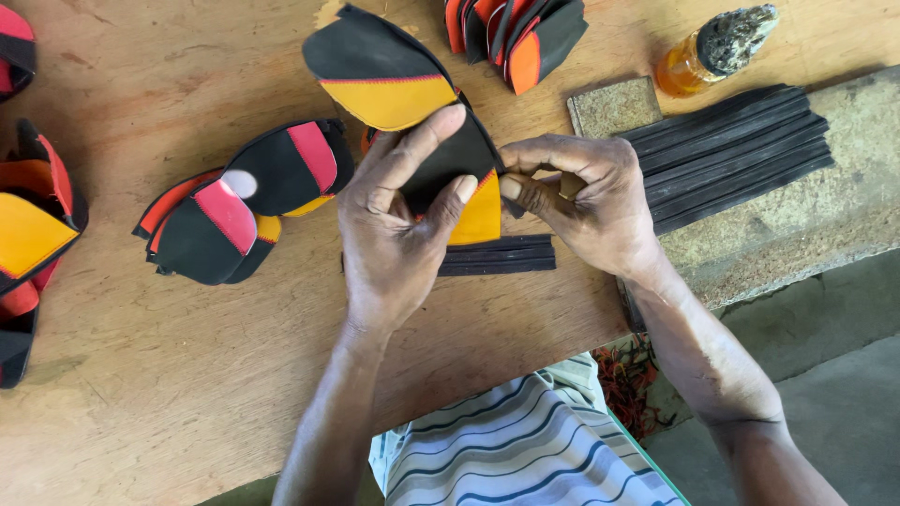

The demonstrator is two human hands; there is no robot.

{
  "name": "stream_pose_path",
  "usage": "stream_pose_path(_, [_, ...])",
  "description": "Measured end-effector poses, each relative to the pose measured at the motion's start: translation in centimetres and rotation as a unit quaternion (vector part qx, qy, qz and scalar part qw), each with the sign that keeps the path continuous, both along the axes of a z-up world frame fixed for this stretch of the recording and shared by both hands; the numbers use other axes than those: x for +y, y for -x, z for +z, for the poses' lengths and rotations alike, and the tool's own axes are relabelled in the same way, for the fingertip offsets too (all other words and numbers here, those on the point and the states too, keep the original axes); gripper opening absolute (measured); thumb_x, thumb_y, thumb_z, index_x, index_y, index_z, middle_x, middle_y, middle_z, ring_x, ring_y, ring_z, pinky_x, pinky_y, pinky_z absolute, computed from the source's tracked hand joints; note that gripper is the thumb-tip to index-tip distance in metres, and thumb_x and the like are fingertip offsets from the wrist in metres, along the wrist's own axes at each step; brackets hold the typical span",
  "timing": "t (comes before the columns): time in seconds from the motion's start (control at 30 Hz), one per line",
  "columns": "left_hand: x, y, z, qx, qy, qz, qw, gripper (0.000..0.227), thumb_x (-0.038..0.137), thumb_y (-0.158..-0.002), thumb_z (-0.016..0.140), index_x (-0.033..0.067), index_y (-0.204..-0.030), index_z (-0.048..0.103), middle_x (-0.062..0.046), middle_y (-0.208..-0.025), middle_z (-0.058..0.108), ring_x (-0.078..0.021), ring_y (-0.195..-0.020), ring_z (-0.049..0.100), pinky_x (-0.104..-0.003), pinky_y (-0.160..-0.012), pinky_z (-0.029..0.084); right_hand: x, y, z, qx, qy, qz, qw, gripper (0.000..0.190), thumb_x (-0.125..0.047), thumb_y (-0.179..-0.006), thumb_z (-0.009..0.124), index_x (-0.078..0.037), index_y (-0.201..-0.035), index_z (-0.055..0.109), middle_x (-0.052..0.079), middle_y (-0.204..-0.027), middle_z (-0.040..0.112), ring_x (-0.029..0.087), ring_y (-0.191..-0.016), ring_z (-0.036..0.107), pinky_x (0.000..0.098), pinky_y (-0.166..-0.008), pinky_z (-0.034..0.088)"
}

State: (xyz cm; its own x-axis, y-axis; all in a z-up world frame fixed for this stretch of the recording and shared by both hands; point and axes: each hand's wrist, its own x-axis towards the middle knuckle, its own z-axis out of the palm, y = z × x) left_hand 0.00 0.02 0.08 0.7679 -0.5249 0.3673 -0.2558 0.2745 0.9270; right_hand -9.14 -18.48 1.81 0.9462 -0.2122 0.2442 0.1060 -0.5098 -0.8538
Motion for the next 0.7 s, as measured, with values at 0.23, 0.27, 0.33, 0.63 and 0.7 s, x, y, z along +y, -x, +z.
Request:
stream_pose_path(0.23, [0.0,-0.5,0.0,-0.042,-0.008,0.016,0.999,0.051,-0.007,-0.100,0.079,0.0013,-0.145,0.056,-0.010,-0.148,0.058,-0.0170,-0.140,0.057,-0.029,-0.121,0.049,0.3,0.2,-0.1,0.014,-0.066,0.010,0.998,0.019,0.005,-0.097,0.073,0.002,-0.116,0.071,0.007,-0.099,0.077,0.009,-0.086,0.076,0.0212,-0.074,0.062])
stream_pose_path(0.27, [-0.1,-0.6,0.0,-0.042,-0.005,0.016,0.999,0.052,-0.007,-0.100,0.078,0.0013,-0.146,0.056,-0.010,-0.148,0.058,-0.0172,-0.140,0.056,-0.029,-0.121,0.049,0.3,0.2,-0.1,0.014,-0.068,0.010,0.997,0.019,0.006,-0.097,0.073,0.003,-0.116,0.071,0.007,-0.099,0.077,0.010,-0.086,0.076,0.0215,-0.074,0.062])
stream_pose_path(0.33, [-0.1,-0.5,0.0,-0.045,-0.009,0.022,0.999,0.053,-0.008,-0.099,0.078,0.0013,-0.146,0.056,-0.010,-0.148,0.058,-0.0173,-0.141,0.056,-0.029,-0.122,0.048,0.3,0.3,-0.3,0.008,-0.068,0.012,0.998,0.020,0.006,-0.098,0.073,0.004,-0.117,0.070,0.008,-0.099,0.077,0.011,-0.086,0.075,0.0221,-0.075,0.062])
stream_pose_path(0.63, [-0.7,-0.6,0.3,-0.089,-0.035,0.071,0.993,0.062,-0.010,-0.097,0.080,0.0023,-0.151,0.051,-0.009,-0.153,0.052,-0.0189,-0.146,0.053,-0.029,-0.127,0.046,0.0,0.1,-1.2,-0.016,-0.113,0.018,0.993,0.021,0.005,-0.098,0.072,0.005,-0.119,0.068,0.011,-0.105,0.075,0.017,-0.092,0.077,0.0314,-0.080,0.064])
stream_pose_path(0.7, [-0.8,-0.7,0.3,-0.104,-0.040,0.078,0.991,0.063,-0.010,-0.097,0.080,0.0025,-0.152,0.050,-0.009,-0.154,0.051,-0.0198,-0.147,0.051,-0.029,-0.129,0.044,-0.1,0.2,-1.5,-0.024,-0.122,0.027,0.992,0.020,0.004,-0.098,0.072,0.006,-0.118,0.068,0.013,-0.107,0.075,0.019,-0.094,0.078,0.0325,-0.081,0.064])
